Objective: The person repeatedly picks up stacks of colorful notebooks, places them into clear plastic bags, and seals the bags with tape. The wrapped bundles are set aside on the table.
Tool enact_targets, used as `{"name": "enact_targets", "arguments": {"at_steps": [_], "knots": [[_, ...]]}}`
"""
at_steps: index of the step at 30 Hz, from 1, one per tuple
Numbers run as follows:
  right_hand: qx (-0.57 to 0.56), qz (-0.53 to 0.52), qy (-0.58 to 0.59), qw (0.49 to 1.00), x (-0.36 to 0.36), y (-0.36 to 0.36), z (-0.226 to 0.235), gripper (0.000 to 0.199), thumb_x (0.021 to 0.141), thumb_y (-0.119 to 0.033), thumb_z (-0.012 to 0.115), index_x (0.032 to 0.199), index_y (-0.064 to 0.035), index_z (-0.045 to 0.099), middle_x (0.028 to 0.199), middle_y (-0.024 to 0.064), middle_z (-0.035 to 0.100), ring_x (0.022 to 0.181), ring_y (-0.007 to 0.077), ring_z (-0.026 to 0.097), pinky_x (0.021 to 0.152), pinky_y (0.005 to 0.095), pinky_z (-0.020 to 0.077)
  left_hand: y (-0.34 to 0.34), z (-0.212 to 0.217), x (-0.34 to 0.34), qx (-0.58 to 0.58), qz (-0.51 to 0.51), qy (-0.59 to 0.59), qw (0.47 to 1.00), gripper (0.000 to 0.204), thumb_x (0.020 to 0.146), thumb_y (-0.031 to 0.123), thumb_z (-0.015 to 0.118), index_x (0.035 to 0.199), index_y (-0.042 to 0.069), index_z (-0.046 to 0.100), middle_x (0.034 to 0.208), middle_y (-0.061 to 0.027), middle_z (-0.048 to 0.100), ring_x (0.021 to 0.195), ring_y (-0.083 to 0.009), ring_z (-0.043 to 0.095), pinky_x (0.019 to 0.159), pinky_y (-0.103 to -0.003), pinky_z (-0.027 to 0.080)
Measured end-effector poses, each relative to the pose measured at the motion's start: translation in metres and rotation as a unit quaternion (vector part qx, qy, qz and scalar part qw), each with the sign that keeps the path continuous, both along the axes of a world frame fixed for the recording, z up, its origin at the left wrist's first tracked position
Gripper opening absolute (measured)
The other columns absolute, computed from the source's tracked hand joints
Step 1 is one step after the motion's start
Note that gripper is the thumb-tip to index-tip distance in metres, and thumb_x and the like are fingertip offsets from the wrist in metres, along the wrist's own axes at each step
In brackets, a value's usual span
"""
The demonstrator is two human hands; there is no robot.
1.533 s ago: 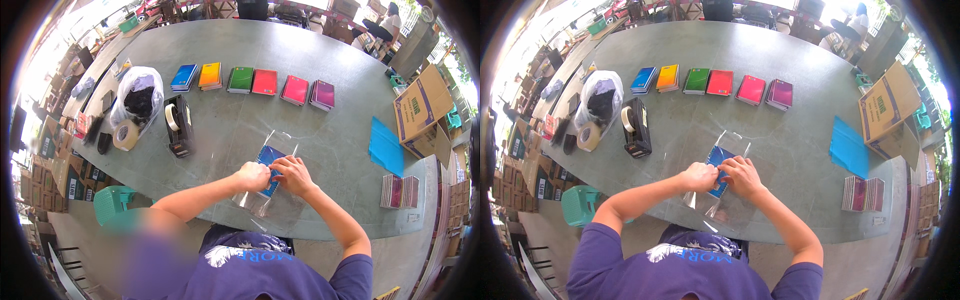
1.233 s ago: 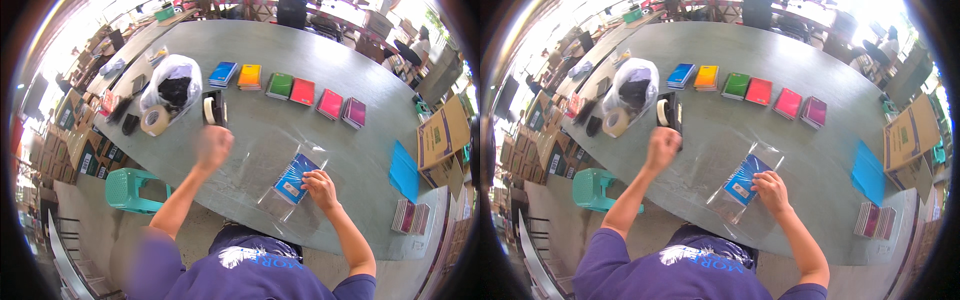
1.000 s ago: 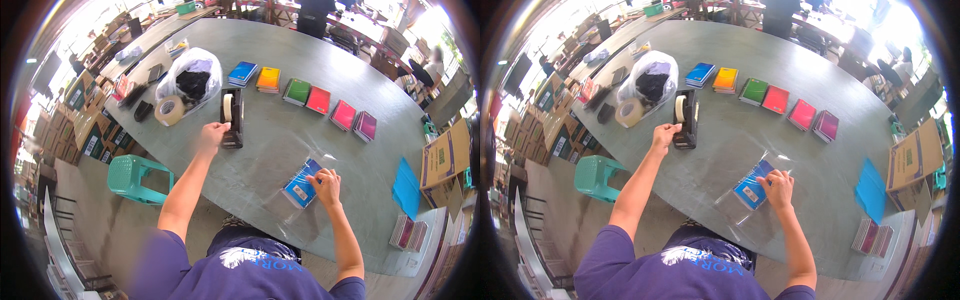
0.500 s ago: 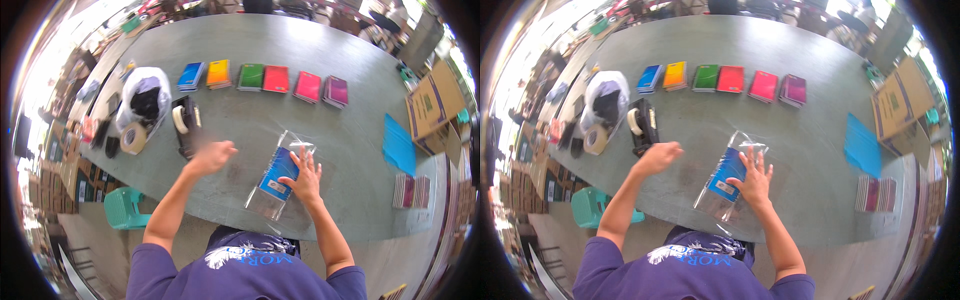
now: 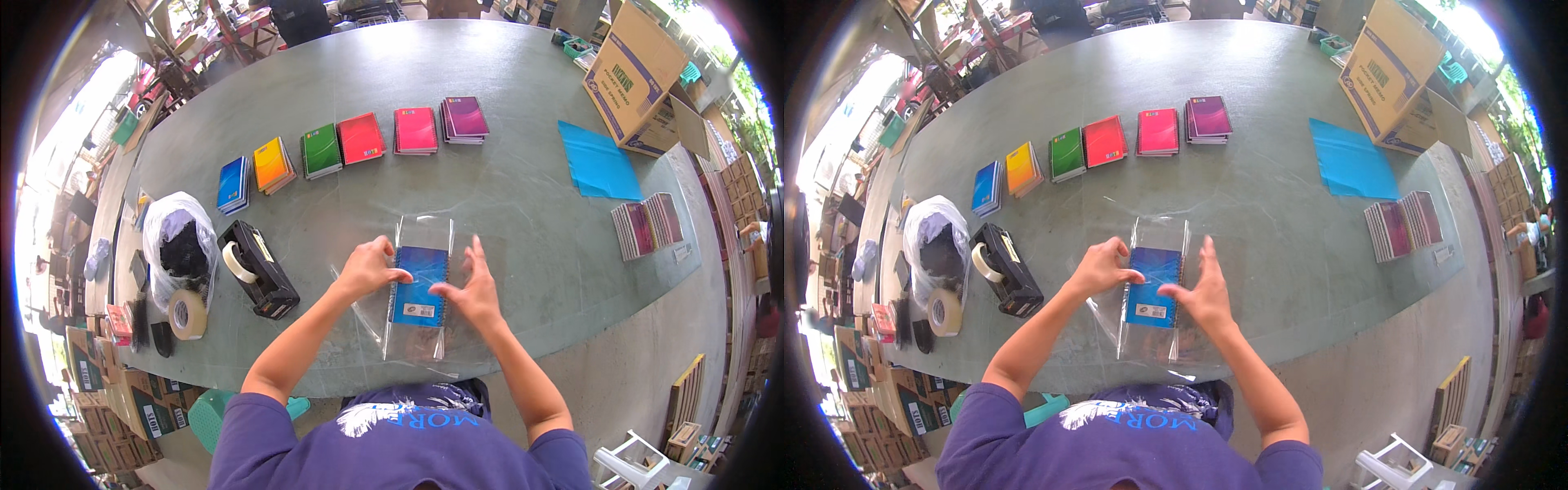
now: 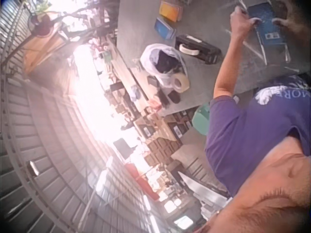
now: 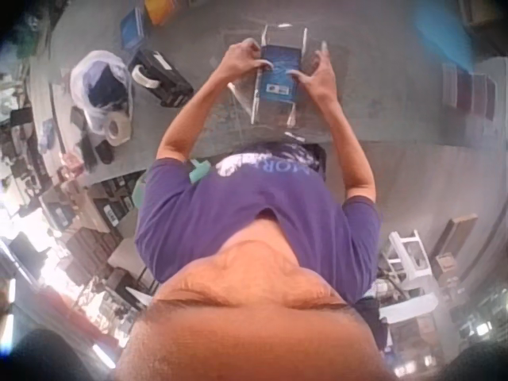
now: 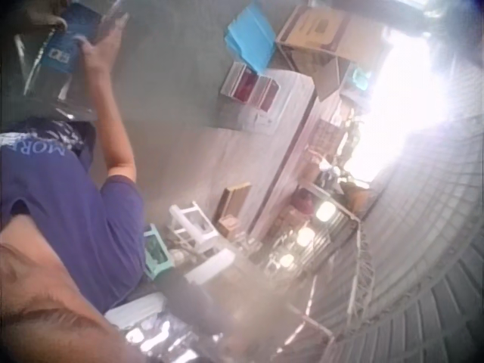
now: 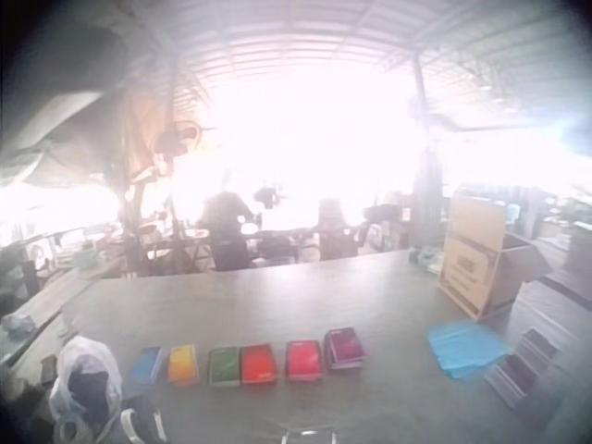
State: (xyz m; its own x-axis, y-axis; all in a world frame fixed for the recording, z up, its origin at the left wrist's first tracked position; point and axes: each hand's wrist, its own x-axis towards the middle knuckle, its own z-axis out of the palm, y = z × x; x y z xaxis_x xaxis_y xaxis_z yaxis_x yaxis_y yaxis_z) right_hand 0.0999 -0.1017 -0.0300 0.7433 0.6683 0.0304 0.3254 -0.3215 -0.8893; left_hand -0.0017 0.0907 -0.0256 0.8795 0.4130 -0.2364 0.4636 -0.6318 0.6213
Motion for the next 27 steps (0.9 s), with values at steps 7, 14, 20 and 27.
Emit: {"name": "enact_targets", "arguments": {"at_steps": [7,14,20,27], "knots": [[0.094,-0.047,0.238,0.966,-0.023,-0.013,0.028,0.072,0.070,-0.008,0.077,0.132,-0.0017,0.040,0.121,0.0124,0.052,0.105,0.0238,0.055,0.086,0.0335,0.0489,-0.030,0.018,-0.046,-0.278,0.110,-0.180,0.937,0.083,0.060,0.012,0.086,0.130,0.004,0.042,0.108,-0.0090,0.059,0.102,-0.0179,0.057,0.087,-0.032,0.049],[0.184,0.103,0.131,0.969,-0.043,-0.004,0.000,0.092,0.057,-0.026,0.089,0.130,-0.0053,0.038,0.118,0.0086,0.051,0.111,0.0208,0.050,0.095,0.0338,0.0424,-0.024,0.005,-0.057,-0.350,-0.082,-0.251,0.899,0.102,0.053,0.005,0.088,0.139,0.011,0.033,0.126,-0.0089,0.049,0.117,-0.0212,0.048,0.101,-0.036,0.040],[0.259,0.038,0.160,0.952,-0.063,0.014,-0.017,0.090,0.053,-0.035,0.089,0.122,-0.0070,0.039,0.114,0.0076,0.050,0.106,0.0201,0.051,0.092,0.0341,0.0444,-0.032,-0.006,-0.047,-0.373,-0.033,-0.244,0.894,0.101,0.049,0.010,0.091,0.133,0.011,0.034,0.124,-0.0071,0.047,0.116,-0.0200,0.046,0.099,-0.034,0.040],[0.203,-0.104,-0.198,0.953,-0.080,-0.032,-0.033,0.072,0.062,-0.033,0.085,0.117,-0.0072,0.047,0.112,0.0105,0.050,0.107,0.0257,0.047,0.093,0.0384,0.0392,-0.035,-0.005,-0.086,0.043,0.042,-0.422,0.905,0.078,0.050,0.022,0.090,0.115,0.007,0.048,0.106,-0.0097,0.050,0.102,-0.0272,0.048,0.086,-0.036,0.043]]}}
